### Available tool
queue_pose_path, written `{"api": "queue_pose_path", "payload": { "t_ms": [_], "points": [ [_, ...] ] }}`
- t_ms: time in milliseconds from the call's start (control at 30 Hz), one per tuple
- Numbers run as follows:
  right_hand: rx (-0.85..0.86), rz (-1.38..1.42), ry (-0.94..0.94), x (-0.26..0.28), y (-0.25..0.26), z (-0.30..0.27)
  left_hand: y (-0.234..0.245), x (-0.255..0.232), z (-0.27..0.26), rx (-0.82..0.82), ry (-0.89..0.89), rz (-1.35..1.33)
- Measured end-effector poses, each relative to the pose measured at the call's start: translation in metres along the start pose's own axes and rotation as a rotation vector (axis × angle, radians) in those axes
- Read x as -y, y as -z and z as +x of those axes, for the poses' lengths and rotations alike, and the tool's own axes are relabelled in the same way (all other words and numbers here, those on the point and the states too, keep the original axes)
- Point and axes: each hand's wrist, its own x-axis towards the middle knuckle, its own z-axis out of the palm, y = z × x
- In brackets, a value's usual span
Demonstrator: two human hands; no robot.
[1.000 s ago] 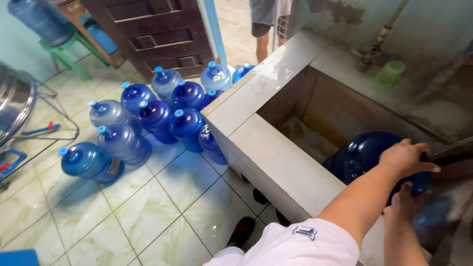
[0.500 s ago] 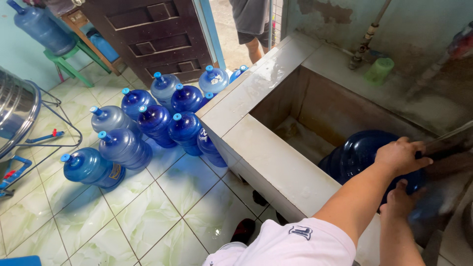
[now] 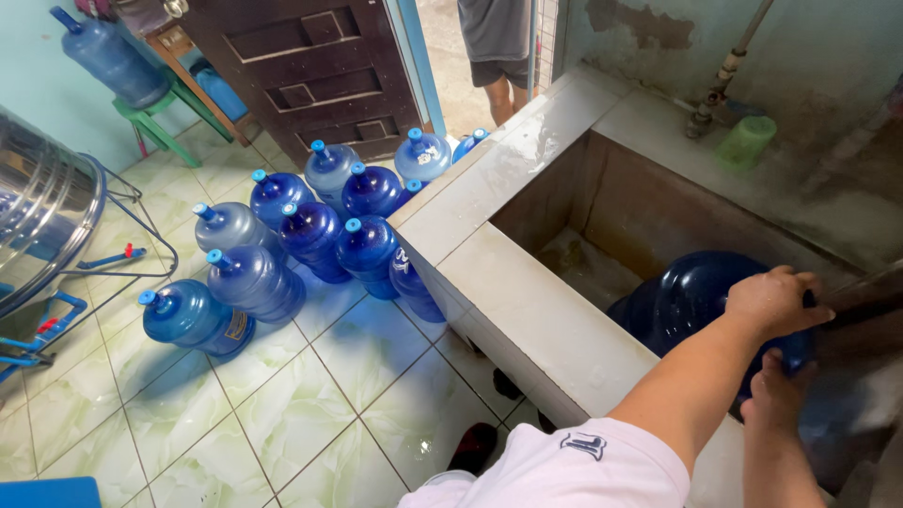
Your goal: The person cleans a large blue water jug in a sink. They scrub the exterior with a steel wool pad, then use a long-handled brush to scrub the interior. The jug is rinsed thoroughly with running water from a tap before being placed back on the floor.
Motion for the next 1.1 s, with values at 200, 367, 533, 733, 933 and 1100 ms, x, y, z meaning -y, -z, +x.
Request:
{"api": "queue_pose_path", "payload": {
  "t_ms": [200, 367, 533, 733, 933, 1100],
  "points": [
    [0.063, 0.114, 0.356, -0.045, 0.004, 0.045, -0.007, 0.01, -0.003, -0.129, -0.002, -0.001],
    [0.014, 0.074, 0.162, -0.05, 0.005, 0.05, -0.024, -0.013, -0.014, -0.001, -0.025, 0.003],
    [-0.011, 0.035, 0.041, -0.048, 0.02, 0.031, -0.039, -0.028, -0.025, 0.011, -0.029, 0.001],
    [-0.01, 0.088, 0.001, -0.028, 0.013, 0.032, -0.018, -0.02, -0.006, -0.013, -0.018, -0.041],
    [-0.016, 0.106, -0.023, -0.025, 0.02, 0.029, -0.02, -0.015, -0.007, 0.045, 0.018, -0.035],
    [0.006, 0.093, -0.022, -0.022, 0.015, 0.029, -0.025, -0.012, -0.002, -0.032, -0.004, -0.053]
  ]
}}
